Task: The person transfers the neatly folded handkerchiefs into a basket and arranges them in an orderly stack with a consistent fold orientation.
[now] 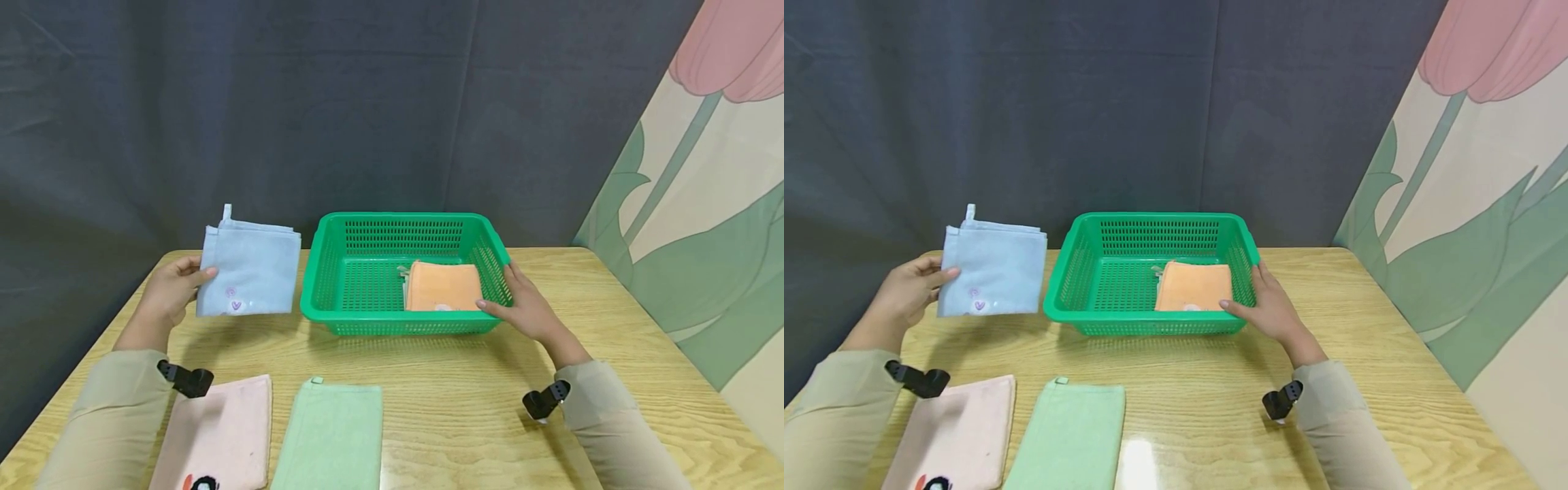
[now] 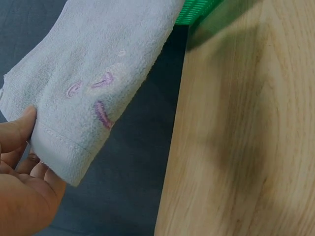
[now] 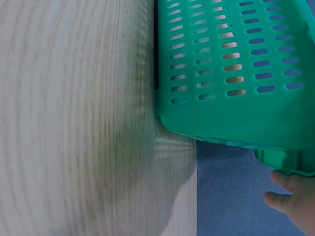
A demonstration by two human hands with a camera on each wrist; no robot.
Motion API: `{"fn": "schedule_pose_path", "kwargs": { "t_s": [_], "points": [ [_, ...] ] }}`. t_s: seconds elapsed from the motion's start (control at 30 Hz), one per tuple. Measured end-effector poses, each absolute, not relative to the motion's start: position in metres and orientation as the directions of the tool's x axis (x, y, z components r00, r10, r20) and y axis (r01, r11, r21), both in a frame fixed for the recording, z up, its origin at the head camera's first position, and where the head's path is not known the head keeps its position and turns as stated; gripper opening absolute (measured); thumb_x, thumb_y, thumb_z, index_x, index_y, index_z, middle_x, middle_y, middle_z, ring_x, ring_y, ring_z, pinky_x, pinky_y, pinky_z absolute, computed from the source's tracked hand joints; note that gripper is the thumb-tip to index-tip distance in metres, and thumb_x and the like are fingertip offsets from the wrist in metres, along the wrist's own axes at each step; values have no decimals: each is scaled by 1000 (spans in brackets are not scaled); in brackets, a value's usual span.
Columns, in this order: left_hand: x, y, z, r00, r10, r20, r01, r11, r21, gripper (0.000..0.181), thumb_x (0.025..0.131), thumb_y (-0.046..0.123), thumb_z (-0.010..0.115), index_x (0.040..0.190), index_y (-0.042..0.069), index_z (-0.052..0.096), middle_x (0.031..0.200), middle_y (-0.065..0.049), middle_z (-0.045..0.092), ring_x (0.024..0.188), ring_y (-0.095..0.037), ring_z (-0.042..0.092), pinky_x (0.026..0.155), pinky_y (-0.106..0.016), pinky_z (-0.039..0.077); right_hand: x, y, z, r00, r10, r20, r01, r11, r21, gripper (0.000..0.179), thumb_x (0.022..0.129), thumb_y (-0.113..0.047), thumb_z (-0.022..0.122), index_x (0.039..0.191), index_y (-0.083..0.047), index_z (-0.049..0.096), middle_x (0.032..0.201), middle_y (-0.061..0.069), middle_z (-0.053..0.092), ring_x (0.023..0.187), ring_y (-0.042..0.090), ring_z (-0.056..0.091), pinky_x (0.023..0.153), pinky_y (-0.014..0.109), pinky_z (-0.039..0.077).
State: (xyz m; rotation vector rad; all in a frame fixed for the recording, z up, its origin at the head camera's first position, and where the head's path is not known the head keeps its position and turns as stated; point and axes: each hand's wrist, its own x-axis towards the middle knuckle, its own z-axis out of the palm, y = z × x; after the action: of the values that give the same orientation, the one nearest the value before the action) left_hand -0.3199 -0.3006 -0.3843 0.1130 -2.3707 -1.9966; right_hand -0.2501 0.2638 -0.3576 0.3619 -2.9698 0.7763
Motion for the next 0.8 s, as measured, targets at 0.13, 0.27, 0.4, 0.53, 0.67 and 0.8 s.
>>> {"fn": "schedule_pose_path", "kwargs": {
  "t_s": [0.13, 0.27, 0.4, 0.53, 0.67, 0.8],
  "points": [
    [-318, -297, -379, -995, -94, 32, 14, 183, 983, 42, 77, 26, 64, 114, 8, 56, 95, 0, 56, 77, -12, 55, 63, -30, 45, -250, 264, -358, -971, -211, 108, -237, 846, -477, 94, 80, -50, 51, 135, 7, 1, 141, 21, -4, 126, 39, 1, 95, 57, 11],
    [-324, -299, -382, -989, -140, 46, 15, 220, 975, 45, 76, 28, 65, 116, 9, 55, 96, 0, 55, 78, -13, 55, 62, -31, 45, -250, 264, -358, -971, -211, 109, -237, 845, -480, 94, 80, -50, 51, 135, 7, 1, 141, 21, -5, 126, 39, 2, 95, 57, 11],
    [-344, -314, -401, -980, -199, 25, -23, 236, 971, 50, 72, 35, 67, 117, 19, 55, 104, 0, 55, 84, -13, 55, 66, -34, 47, -250, 264, -359, -972, -208, 105, -233, 844, -483, 94, 80, -50, 51, 135, 7, 0, 141, 21, -5, 126, 39, 2, 95, 57, 11],
    [-357, -325, -409, -984, -177, 29, -6, 192, 981, 48, 75, 33, 64, 120, 19, 53, 110, -3, 53, 90, -16, 55, 70, -33, 47, -250, 264, -359, -973, -206, 104, -231, 844, -484, 94, 80, -50, 51, 135, 7, 1, 141, 22, -4, 126, 39, 2, 95, 57, 11],
    [-363, -327, -412, -980, -195, 31, 1, 149, 989, 47, 75, 30, 66, 118, 19, 55, 111, -4, 53, 90, -18, 55, 68, -33, 47, -250, 264, -358, -973, -205, 105, -231, 844, -484, 94, 80, -50, 51, 135, 7, 1, 141, 22, -4, 126, 39, 2, 95, 57, 11],
    [-369, -328, -415, -976, -212, 39, 11, 129, 992, 48, 71, 28, 69, 116, 21, 57, 111, -5, 54, 90, -20, 55, 66, -36, 47, -250, 264, -358, -974, -202, 103, -227, 843, -487, 94, 80, -50, 51, 135, 7, 1, 141, 21, -4, 126, 40, 2, 95, 57, 11]
  ]
}}
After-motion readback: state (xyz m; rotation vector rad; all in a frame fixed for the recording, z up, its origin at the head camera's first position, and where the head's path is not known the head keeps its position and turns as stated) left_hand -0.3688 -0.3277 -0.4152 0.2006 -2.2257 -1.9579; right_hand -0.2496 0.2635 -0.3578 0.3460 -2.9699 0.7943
